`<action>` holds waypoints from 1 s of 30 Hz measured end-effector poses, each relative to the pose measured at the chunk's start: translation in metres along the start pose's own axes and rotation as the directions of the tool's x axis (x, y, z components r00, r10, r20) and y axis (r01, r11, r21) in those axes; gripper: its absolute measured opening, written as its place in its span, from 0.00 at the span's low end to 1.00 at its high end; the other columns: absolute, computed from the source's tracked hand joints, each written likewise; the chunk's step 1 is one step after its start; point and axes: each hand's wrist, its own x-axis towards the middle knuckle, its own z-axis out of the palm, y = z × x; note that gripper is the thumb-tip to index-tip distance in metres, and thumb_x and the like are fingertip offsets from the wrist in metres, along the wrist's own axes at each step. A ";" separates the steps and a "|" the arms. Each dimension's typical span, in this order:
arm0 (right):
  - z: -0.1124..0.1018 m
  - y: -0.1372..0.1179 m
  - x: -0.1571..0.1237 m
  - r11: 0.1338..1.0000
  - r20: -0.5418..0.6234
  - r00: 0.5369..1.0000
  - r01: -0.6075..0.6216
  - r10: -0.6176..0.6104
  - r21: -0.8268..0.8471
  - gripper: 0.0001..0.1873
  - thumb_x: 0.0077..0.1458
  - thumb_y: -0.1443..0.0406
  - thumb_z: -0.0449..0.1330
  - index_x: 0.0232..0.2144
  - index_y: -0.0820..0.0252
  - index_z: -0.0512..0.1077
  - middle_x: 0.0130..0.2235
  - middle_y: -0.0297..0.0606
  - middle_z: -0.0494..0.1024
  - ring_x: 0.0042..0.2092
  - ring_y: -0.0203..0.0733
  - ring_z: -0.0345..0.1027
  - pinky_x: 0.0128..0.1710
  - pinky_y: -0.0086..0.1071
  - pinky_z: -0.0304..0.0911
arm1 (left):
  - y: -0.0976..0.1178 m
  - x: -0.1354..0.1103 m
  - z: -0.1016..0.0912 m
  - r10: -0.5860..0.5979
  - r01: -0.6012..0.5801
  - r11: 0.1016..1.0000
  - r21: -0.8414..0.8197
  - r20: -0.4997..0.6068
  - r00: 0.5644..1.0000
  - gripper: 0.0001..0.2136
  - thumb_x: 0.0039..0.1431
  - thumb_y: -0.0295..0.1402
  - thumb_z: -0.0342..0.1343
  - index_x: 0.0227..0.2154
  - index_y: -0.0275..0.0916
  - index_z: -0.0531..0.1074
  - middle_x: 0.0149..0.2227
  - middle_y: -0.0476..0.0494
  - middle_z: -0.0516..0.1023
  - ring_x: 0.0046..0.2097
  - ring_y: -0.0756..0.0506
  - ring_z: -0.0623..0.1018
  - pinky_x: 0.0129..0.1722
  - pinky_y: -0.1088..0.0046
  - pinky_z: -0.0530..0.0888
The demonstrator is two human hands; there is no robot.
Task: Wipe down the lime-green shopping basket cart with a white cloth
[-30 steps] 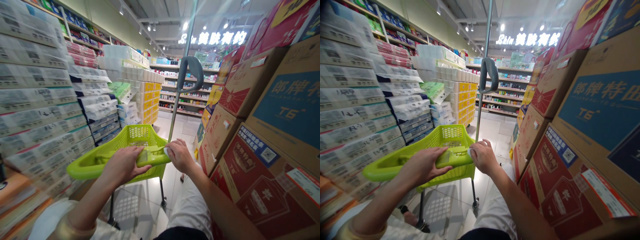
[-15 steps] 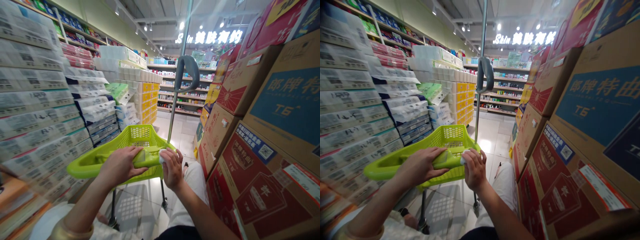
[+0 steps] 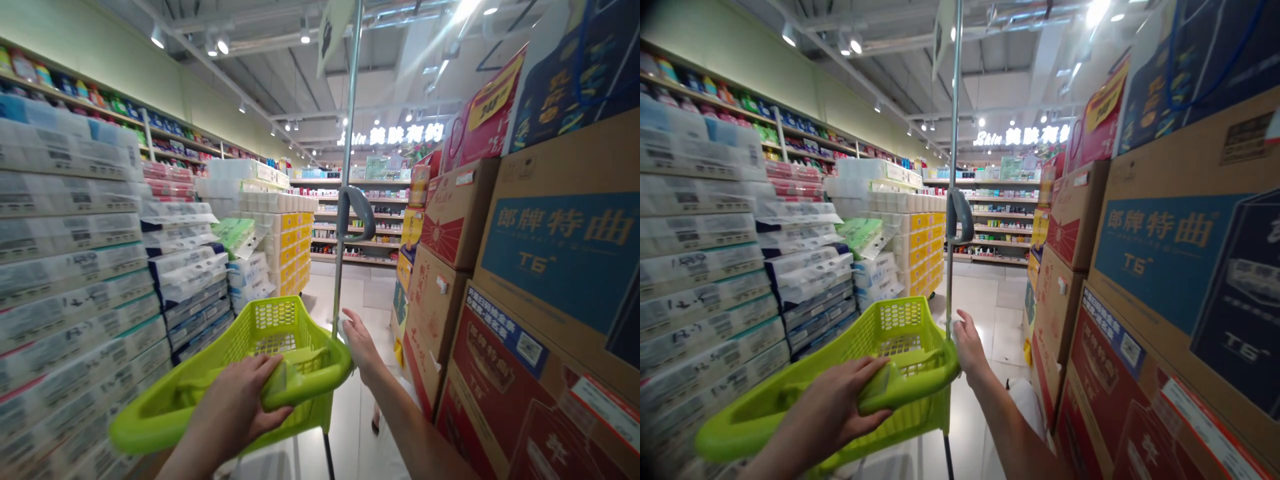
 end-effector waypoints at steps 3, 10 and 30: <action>0.020 -0.035 0.021 0.998 0.060 0.997 0.034 -0.037 0.053 0.18 0.49 0.58 0.58 0.42 0.59 0.71 0.30 0.34 0.77 0.35 0.41 0.73 0.38 0.33 0.66 | -0.004 0.000 0.002 0.003 -0.003 1.000 -0.014 0.009 1.000 0.27 0.48 0.46 0.61 0.52 0.43 0.72 0.48 0.39 0.78 0.48 0.35 0.78 0.49 0.58 0.72; 0.061 -0.120 0.053 0.899 0.137 0.957 0.184 -0.257 0.398 0.21 0.47 0.60 0.55 0.45 0.56 0.65 0.28 0.31 0.74 0.30 0.39 0.71 0.34 0.34 0.66 | -0.009 -0.002 0.000 0.018 -0.018 1.000 -0.024 -0.002 1.000 0.26 0.47 0.43 0.60 0.52 0.45 0.72 0.49 0.39 0.78 0.49 0.36 0.77 0.50 0.61 0.72; 0.077 -0.173 0.035 0.906 0.356 0.890 0.129 -0.285 0.404 0.14 0.57 0.60 0.47 0.39 0.58 0.68 0.23 0.30 0.69 0.24 0.37 0.62 0.27 0.31 0.63 | -0.066 -0.008 -0.005 0.069 -0.073 0.989 -0.128 -0.031 0.997 0.23 0.60 0.55 0.45 0.48 0.52 0.77 0.47 0.46 0.81 0.49 0.41 0.78 0.52 0.62 0.73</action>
